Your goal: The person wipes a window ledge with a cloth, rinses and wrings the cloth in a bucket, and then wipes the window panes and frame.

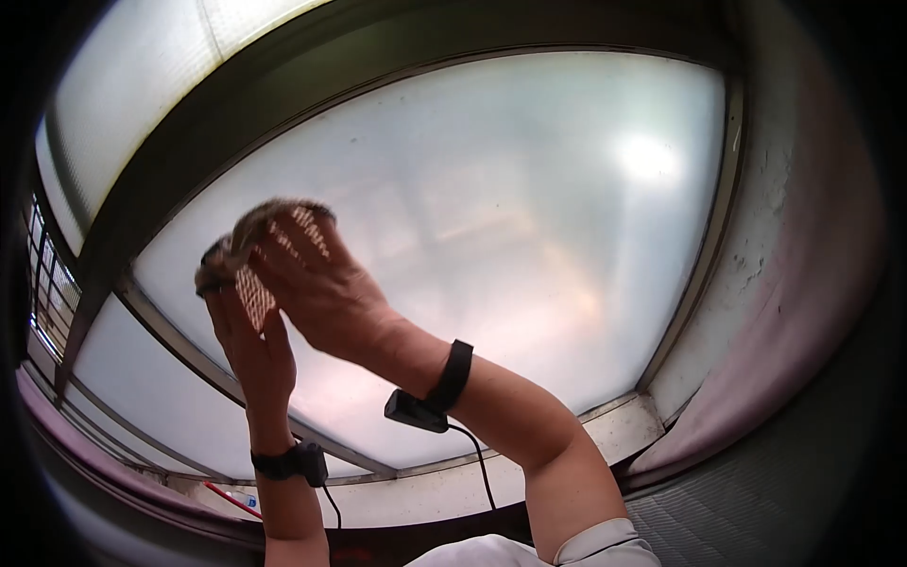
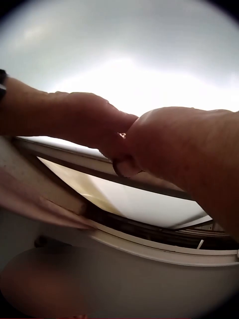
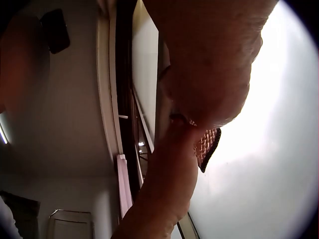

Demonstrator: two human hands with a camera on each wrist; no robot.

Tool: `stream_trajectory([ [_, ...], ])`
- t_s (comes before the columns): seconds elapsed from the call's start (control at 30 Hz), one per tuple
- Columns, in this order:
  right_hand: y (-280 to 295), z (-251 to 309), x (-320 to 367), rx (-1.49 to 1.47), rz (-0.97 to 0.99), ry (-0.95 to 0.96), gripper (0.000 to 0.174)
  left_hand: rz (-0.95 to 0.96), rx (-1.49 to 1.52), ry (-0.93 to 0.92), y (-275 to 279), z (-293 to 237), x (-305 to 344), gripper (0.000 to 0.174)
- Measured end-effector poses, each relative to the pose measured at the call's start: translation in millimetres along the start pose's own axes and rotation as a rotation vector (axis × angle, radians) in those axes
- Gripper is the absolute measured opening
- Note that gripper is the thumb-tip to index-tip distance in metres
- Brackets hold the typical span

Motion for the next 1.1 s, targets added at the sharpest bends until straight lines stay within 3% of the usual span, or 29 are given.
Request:
stream_trajectory([
  [0.07,-17,24,19,-0.108,0.041,0.05,0.047,-0.021,0.091,0.046,-4,19,34,0.062],
  [0.13,-29,50,56,-0.119,0.117,0.125,0.046,0.005,0.084,0.081,-25,43,85,0.065],
  [0.2,-32,68,103,-0.108,0.164,0.136,0.042,0.162,-0.034,0.086,-55,58,137,0.073],
  [0.3,-28,68,174,-0.172,0.222,0.021,0.043,0.303,0.016,0.094,-78,27,177,0.083],
  [0.37,-18,51,186,-0.126,0.184,-0.012,0.04,0.337,-0.019,0.027,-87,3,172,0.084],
  [0.43,7,24,153,0.013,0.128,-0.006,0.04,0.229,-0.013,-0.06,-76,-30,135,0.08],
  [0.6,75,-79,75,0.179,-0.001,-0.102,0.056,0.071,-0.023,-0.217,-49,-125,20,0.073],
  [0.7,120,-125,65,0.206,-0.009,-0.191,0.061,0.045,0.027,-0.291,-42,-193,-21,0.074],
  [0.9,183,-189,133,0.389,-0.034,-0.33,0.064,0.045,0.117,-0.455,-73,-309,-32,0.067],
  [1.1,212,-196,241,0.396,-0.047,-0.496,0.064,0.173,0.219,-0.591,-133,-369,36,0.065],
])
Point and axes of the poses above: each hand's wrist, its own x-axis away from the middle knuckle, its own y-axis out of the back of the hand, z = x × y, the point moved 9 cm from there along -x, towards the middle knuckle, and after that the axes turned 15 degrees about y, right-handed, at the moved point
